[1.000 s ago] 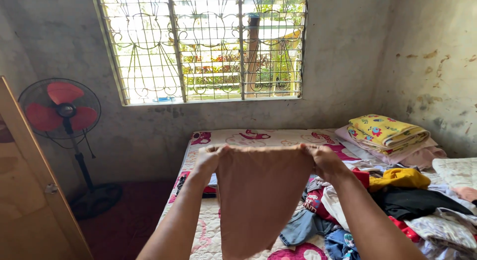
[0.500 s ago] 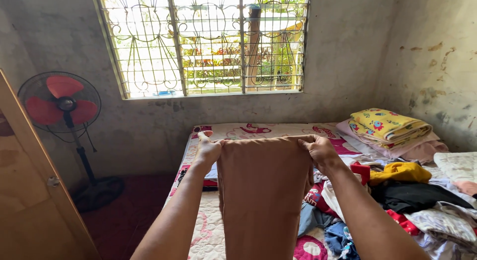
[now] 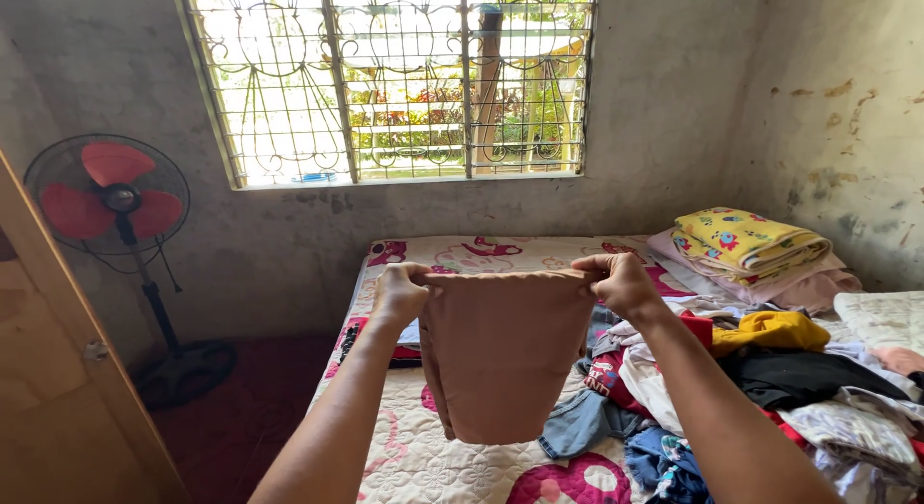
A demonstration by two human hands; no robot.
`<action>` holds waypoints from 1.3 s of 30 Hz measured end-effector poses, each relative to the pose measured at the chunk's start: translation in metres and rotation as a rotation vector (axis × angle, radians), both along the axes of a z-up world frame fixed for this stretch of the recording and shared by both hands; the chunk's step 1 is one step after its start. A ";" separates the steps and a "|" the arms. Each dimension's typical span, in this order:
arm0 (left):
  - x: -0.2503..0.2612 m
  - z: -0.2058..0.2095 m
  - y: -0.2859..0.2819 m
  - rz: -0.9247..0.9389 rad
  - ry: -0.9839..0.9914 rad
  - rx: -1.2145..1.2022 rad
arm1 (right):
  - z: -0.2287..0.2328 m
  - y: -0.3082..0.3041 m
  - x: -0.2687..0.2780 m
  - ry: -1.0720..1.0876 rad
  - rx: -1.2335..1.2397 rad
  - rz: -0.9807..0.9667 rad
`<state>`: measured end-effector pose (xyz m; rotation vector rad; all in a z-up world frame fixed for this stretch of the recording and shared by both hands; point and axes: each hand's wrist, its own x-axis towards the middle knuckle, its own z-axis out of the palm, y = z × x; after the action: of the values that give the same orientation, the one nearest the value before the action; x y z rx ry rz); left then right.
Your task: Folding various articles of clothing on a bed.
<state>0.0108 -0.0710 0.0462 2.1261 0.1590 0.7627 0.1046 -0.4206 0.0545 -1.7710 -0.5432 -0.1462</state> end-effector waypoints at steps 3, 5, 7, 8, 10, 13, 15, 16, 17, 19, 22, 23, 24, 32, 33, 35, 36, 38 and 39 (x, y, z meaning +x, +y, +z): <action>0.009 -0.016 0.006 0.037 0.002 0.154 | -0.009 0.005 -0.003 -0.180 -0.197 -0.186; 0.005 -0.020 0.009 0.043 0.011 0.195 | -0.010 0.006 -0.005 -0.252 -0.330 -0.263; -0.001 -0.019 0.009 0.045 0.020 0.233 | -0.010 0.004 -0.006 -0.324 -0.465 -0.343; -0.005 -0.017 0.007 0.034 0.024 0.217 | -0.008 0.002 -0.005 -0.333 -0.475 -0.338; -0.010 -0.011 0.007 0.026 0.027 0.200 | -0.001 0.001 -0.011 -0.345 -0.486 -0.330; -0.012 -0.008 0.006 0.019 0.034 0.162 | 0.009 0.000 -0.027 -0.249 -0.443 -0.322; -0.010 -0.008 0.005 0.005 0.015 0.149 | 0.010 -0.003 -0.033 -0.211 -0.495 -0.341; -0.009 -0.007 0.004 0.005 0.013 0.148 | 0.009 -0.004 -0.034 -0.213 -0.495 -0.342; -0.008 -0.006 0.002 0.009 -0.011 0.151 | 0.008 -0.004 -0.034 -0.263 -0.466 -0.361; -0.001 -0.012 0.001 0.011 -0.033 0.152 | 0.003 -0.008 -0.033 -0.309 -0.439 -0.380; 0.011 -0.030 0.003 0.063 -0.146 0.293 | -0.005 -0.019 -0.025 -0.374 -0.542 -0.390; 0.011 -0.033 0.005 0.053 -0.204 0.346 | -0.006 -0.024 -0.023 -0.376 -0.552 -0.370; 0.011 -0.036 0.007 0.043 -0.262 0.400 | -0.008 -0.030 -0.021 -0.377 -0.561 -0.350; -0.046 0.002 0.003 -0.452 0.152 0.044 | 0.030 -0.069 -0.042 0.300 -0.444 0.265; -0.048 0.006 0.002 -0.506 0.198 -0.030 | 0.034 -0.071 -0.036 0.316 -0.471 0.268; -0.044 0.007 0.003 -0.527 0.227 -0.116 | 0.033 -0.069 -0.018 0.296 -0.431 0.270; -0.039 0.007 0.003 -0.547 0.252 -0.204 | 0.033 -0.068 -0.007 0.275 -0.393 0.271; -0.017 -0.008 0.008 -0.528 0.255 -0.250 | 0.021 -0.049 0.013 0.280 -0.412 0.172; -0.005 -0.018 0.011 -0.508 0.254 -0.303 | 0.013 -0.040 0.025 0.285 -0.437 0.074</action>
<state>0.0058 -0.0601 0.0279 1.8501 -0.1238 0.1574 0.1294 -0.4604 0.0676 -2.1452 -0.4537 0.2944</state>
